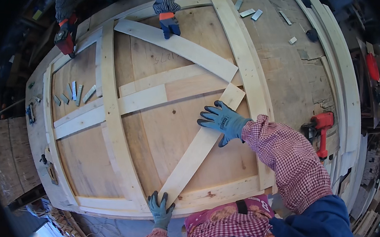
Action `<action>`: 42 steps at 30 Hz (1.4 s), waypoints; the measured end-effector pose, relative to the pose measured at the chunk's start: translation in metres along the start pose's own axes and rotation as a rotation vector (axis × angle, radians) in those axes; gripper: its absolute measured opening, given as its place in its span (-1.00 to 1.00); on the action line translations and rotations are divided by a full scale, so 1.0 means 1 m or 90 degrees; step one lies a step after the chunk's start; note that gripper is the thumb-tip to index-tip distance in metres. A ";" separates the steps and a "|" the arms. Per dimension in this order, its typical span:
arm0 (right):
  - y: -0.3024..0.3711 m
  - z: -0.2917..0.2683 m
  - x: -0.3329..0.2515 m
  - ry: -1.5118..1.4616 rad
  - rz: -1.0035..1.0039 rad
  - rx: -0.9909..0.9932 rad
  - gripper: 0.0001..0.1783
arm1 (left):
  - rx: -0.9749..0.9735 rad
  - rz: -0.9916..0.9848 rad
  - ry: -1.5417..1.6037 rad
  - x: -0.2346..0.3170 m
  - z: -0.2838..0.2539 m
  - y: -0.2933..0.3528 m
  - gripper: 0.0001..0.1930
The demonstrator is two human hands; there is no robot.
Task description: The person assembles a wooden frame by positioning planks and using a red pneumatic nail gun to fasten them. The person repeatedly lifts and repositions the frame to access different sides while a coworker assists with alignment.
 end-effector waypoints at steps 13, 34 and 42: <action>-0.013 0.014 -0.001 0.082 0.051 0.043 -0.16 | 0.009 0.011 0.026 -0.009 -0.001 -0.004 -0.25; -0.026 0.016 -0.001 0.098 0.102 0.033 -0.43 | 0.006 -0.005 0.011 -0.013 0.004 -0.002 -0.21; -0.023 0.016 0.000 0.069 0.111 0.054 -0.35 | -0.008 -0.009 0.019 -0.012 0.003 -0.005 -0.19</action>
Point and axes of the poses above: each hand's wrist, its own y-axis away from the middle knuckle, its own z-axis out of the palm, x = y × z, the point moved 6 cm from there along -y, towards the middle knuckle, and after that the axes turned 7 degrees about y, right-handed, at the moved point
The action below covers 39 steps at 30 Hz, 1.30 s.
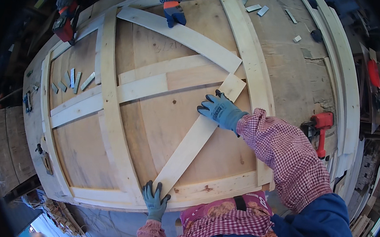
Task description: The person assembles a wooden frame by positioning planks and using a red pneumatic nail gun to fasten them. The person repeatedly lifts and repositions the frame to access different sides while a coworker assists with alignment.
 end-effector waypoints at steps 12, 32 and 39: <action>0.015 0.003 0.005 -0.013 -0.001 -0.003 -0.21 | 0.012 0.001 -0.006 0.010 -0.003 -0.004 -0.27; 0.003 0.009 0.000 -0.065 -0.012 -0.069 0.01 | 0.435 -0.546 0.368 -0.033 0.014 0.152 -0.66; 0.005 0.013 -0.002 -0.037 0.000 -0.078 0.09 | 0.329 -0.481 0.375 -0.050 0.027 0.109 -0.66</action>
Point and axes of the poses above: each hand's wrist, its own y-axis away from the middle knuckle, its own z-axis out of the palm, x = y × z, the point moved 6 cm from there along -y, towards the middle knuckle, and after that the axes turned 7 degrees about y, right-handed, at the moved point
